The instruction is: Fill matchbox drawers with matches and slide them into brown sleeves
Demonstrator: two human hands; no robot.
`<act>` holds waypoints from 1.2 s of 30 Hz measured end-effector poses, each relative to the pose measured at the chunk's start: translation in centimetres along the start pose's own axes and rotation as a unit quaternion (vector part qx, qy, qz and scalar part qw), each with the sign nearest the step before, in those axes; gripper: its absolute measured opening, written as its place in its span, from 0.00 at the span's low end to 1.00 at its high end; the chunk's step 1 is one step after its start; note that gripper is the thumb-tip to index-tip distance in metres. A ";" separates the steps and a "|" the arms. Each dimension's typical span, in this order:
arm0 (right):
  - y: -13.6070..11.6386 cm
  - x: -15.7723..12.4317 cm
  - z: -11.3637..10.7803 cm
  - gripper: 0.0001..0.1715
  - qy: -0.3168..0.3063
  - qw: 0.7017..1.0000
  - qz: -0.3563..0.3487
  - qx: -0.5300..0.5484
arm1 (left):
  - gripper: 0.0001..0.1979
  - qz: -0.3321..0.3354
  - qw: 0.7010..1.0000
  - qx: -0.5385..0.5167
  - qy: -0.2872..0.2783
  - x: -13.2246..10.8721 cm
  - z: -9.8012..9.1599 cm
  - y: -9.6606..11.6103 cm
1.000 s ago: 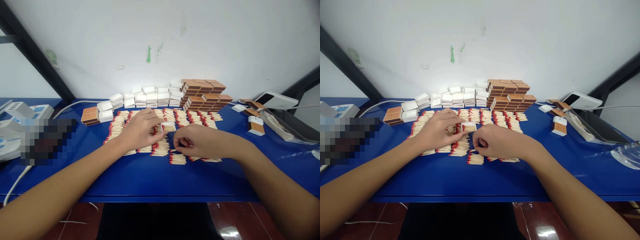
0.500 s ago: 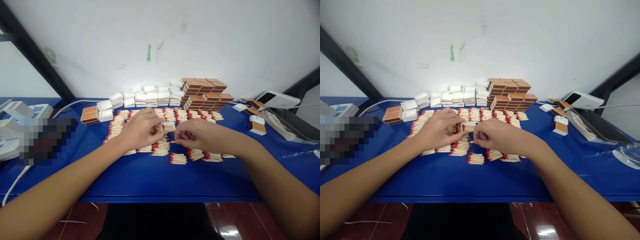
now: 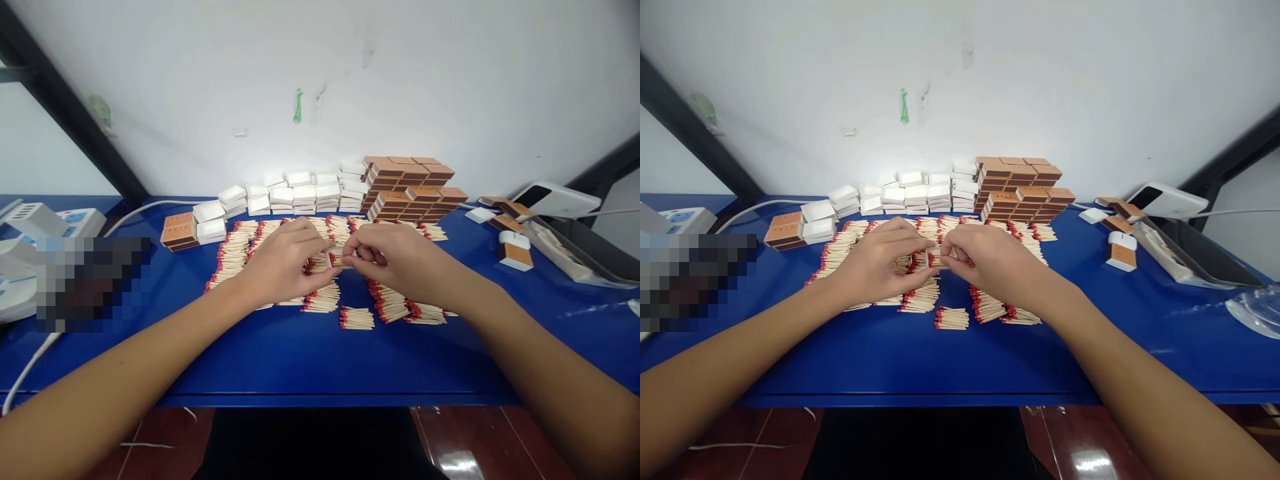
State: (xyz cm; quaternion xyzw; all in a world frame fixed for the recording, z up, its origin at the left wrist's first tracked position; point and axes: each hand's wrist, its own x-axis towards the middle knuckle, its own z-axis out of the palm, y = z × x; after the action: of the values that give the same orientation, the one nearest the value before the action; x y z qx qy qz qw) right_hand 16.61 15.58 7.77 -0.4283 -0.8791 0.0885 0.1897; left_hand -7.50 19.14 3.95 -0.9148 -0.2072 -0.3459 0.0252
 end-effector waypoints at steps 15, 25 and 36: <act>0.5 -0.1 -0.7 0.15 -0.047 0.999 0.010 -0.025 | 0.15 -0.008 1.000 -0.005 0.000 0.0 -0.1 -0.3; 0.3 -0.3 -0.9 0.14 -0.046 0.999 0.009 0.001 | 0.15 -0.005 1.000 0.000 0.001 -0.1 -0.1 -0.3; -0.5 -0.6 -1.5 0.09 -0.107 0.993 0.026 0.043 | 0.13 -0.018 1.000 0.006 0.000 -0.2 -0.3 -0.5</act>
State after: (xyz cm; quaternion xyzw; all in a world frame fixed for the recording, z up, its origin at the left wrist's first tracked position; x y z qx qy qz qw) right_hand 17.19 14.84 9.10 -0.4305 -0.8782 0.1764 0.1107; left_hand -7.99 19.52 4.01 -0.9107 -0.2259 -0.3451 0.0242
